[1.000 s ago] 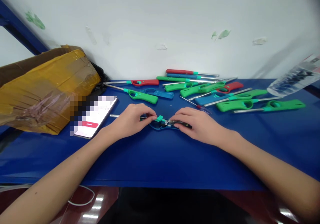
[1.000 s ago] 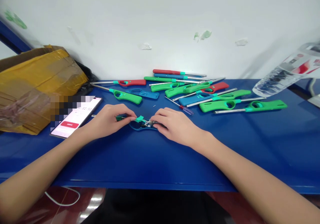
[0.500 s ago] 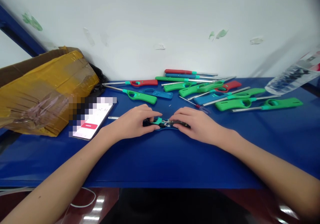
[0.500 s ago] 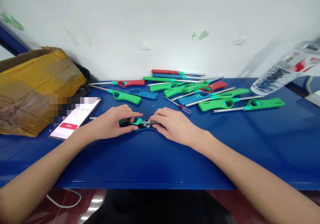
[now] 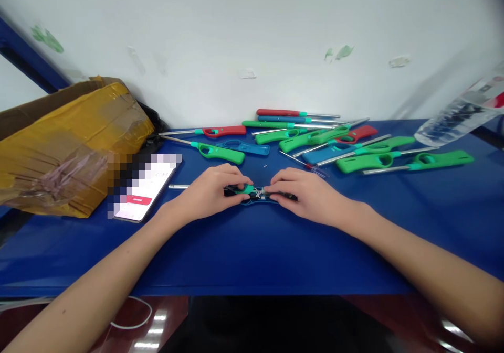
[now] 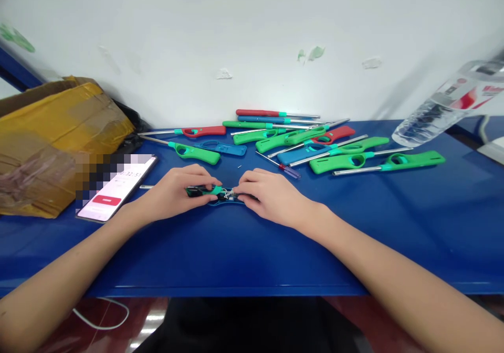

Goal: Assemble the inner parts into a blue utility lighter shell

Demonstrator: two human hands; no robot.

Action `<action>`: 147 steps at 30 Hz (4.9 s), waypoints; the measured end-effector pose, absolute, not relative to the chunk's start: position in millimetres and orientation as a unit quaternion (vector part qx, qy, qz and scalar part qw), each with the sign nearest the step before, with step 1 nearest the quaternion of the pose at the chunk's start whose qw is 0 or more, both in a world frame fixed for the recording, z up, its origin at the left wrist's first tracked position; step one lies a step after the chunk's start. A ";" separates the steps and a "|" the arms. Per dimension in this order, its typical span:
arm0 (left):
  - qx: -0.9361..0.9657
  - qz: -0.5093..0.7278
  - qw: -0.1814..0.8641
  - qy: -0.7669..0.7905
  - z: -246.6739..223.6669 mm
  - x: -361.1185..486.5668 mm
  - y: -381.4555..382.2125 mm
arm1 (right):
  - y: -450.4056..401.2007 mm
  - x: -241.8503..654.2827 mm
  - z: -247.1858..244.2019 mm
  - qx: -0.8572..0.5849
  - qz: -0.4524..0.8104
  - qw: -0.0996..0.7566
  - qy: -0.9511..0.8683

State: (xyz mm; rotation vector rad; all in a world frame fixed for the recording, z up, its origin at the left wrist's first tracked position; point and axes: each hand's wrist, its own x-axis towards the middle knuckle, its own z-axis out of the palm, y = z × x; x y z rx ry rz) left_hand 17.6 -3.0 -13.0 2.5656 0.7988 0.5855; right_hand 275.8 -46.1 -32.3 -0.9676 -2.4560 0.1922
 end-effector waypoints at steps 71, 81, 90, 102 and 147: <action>0.889 0.196 0.266 0.318 1.4 5.1 -5.2 | -45.7 276.2 -32.5 -0.362 0.082 0.230 -0.900; 0.915 0.158 0.219 0.299 4.5 11.3 -14.2 | -46.8 276.1 -29.8 -0.366 0.088 0.224 -0.899; 0.924 0.126 0.214 0.290 14.3 11.3 -19.5 | -46.7 275.9 -30.1 -0.365 0.092 0.224 -0.899; 0.933 0.100 0.164 0.303 5.6 8.6 -15.7 | -46.6 275.8 -30.3 -0.367 0.088 0.225 -0.898; 0.936 0.108 0.162 0.293 6.1 2.4 -13.0 | -46.4 275.6 -29.4 -0.364 0.087 0.221 -0.900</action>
